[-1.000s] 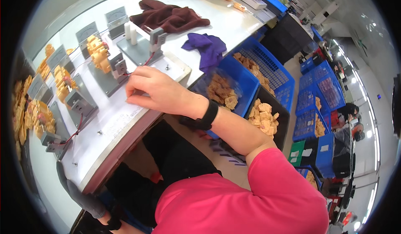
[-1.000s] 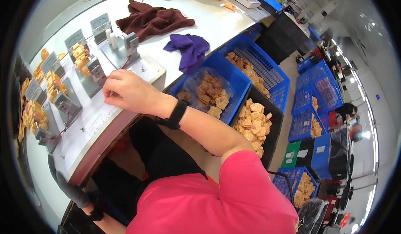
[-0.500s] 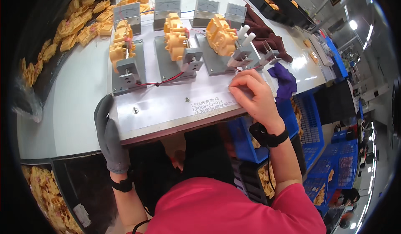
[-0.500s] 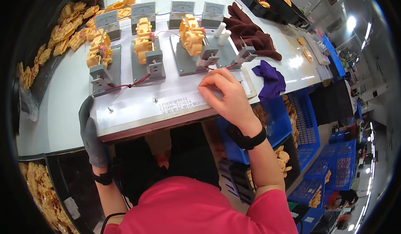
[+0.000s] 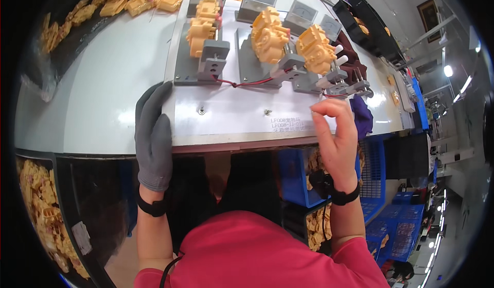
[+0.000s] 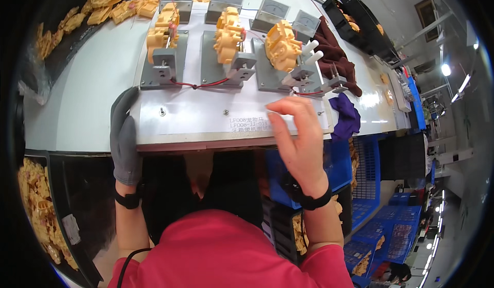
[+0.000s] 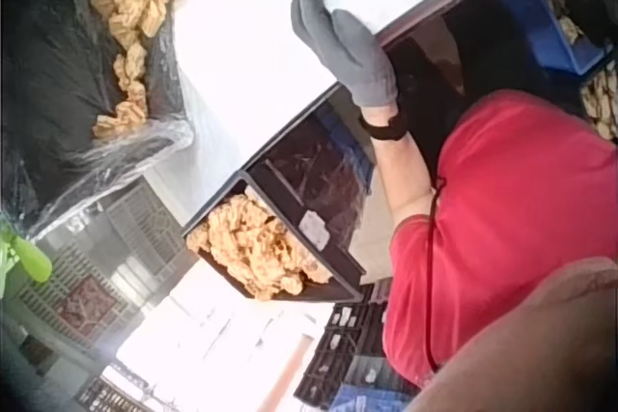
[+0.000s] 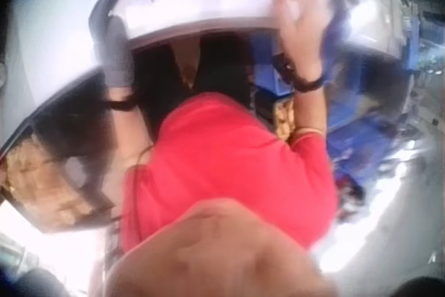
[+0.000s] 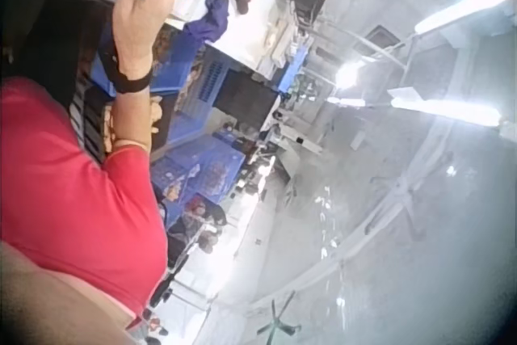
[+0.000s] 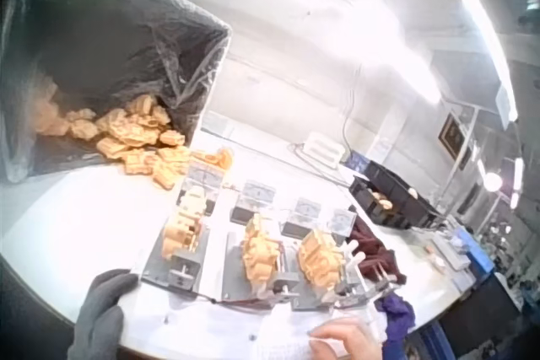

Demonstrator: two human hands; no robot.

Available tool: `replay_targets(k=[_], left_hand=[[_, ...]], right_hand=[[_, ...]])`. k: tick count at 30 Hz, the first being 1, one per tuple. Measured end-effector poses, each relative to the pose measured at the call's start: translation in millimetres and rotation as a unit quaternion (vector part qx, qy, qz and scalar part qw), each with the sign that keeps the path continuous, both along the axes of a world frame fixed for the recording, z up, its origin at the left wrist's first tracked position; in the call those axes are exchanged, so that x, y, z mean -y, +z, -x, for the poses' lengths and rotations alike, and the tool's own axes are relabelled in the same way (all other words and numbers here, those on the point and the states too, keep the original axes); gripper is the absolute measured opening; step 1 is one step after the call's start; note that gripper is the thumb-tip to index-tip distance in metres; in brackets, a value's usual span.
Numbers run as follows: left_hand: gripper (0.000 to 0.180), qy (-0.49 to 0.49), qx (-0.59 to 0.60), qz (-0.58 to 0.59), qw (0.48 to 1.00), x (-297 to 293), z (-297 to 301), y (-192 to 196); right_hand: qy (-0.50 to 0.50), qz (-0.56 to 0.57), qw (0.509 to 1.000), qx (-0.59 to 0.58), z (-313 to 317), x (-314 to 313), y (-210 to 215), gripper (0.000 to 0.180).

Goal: The person places yellow plastic components onto a white testing board with metal fixtures. They use a purple cloth to wipe the board surface and then continue placing components into the slots. The person handles the components one at a time, picking them from a nearby bin and positioning them on the board.

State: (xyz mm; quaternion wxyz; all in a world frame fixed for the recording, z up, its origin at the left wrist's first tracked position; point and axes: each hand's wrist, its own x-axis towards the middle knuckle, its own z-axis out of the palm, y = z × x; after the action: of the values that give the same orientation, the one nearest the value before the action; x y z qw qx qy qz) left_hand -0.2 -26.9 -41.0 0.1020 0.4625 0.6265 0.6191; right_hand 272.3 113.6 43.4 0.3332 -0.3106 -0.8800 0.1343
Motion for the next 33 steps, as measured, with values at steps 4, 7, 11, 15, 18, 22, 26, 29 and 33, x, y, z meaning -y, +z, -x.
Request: replay_targets(k=[4,7,11,15,18,22,26,29,33], left_hand=[[0.047,0.001,0.005,-0.002,1.000,3,0,3],[0.047,-0.009,0.013,-0.009,1.000,4,1,4],[0.047,-0.015,0.012,-0.027,0.999,3,2,0],[0.047,-0.009,0.001,-0.021,1.000,4,3,-2],[0.047,-0.003,0.006,-0.016,1.000,4,2,-2],[0.048,-0.007,0.000,-0.020,1.000,3,3,0],[0.047,-0.003,-0.002,-0.022,1.000,3,3,1],[0.042,0.045,-0.011,-0.017,0.999,4,0,3],[0.032,0.065,-0.146,0.010,0.987,7,-7,21]], right_hand=[[0.038,0.015,0.998,0.040,33,13,-4,0.016],[0.040,0.039,0.997,0.054,43,13,-11,0.015],[0.030,0.081,0.995,0.047,50,12,-14,0.009],[0.023,0.081,0.996,0.034,52,10,-21,0.008],[0.020,0.083,0.996,0.031,53,11,-21,0.007],[0.018,0.087,0.996,0.027,52,10,-21,0.007],[0.019,0.083,0.996,0.026,52,10,-21,0.007],[0.026,0.084,0.996,0.024,53,10,-21,0.007],[0.025,0.074,0.997,0.024,53,9,-22,0.007]])
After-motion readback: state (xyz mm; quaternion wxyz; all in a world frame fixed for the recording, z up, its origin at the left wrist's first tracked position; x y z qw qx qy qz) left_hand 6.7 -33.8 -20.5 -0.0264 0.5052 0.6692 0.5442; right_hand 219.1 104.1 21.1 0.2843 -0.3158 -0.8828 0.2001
